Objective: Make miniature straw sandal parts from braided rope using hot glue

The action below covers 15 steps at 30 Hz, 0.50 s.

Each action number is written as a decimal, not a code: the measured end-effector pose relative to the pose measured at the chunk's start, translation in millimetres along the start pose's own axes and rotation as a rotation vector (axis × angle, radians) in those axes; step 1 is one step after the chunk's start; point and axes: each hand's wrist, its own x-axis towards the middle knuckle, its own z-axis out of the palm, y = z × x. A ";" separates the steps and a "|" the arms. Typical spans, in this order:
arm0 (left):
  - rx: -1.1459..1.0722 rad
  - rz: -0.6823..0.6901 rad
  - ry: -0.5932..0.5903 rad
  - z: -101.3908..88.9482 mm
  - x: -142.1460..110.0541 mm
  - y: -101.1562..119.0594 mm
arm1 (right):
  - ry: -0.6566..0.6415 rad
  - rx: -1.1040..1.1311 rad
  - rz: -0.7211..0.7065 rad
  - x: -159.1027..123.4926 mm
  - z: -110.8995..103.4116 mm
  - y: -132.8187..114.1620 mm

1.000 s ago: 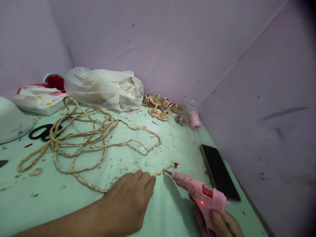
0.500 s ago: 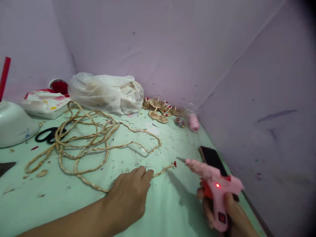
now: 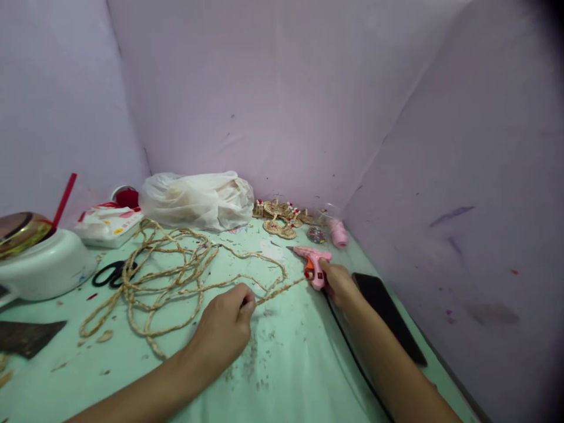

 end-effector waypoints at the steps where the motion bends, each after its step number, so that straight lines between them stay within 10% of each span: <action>1: -0.046 -0.010 0.004 -0.5 1.8 -0.5 | -0.011 -0.048 -0.004 -3.9 -3.5 -5.2; 10: -0.367 0.031 0.020 2.4 10.2 4.7 | -0.572 0.094 -0.092 -95.6 30.6 -21.5; 15: -0.124 0.405 -0.036 7.2 -5.2 11.6 | -0.431 0.521 0.164 -98.2 53.7 -6.3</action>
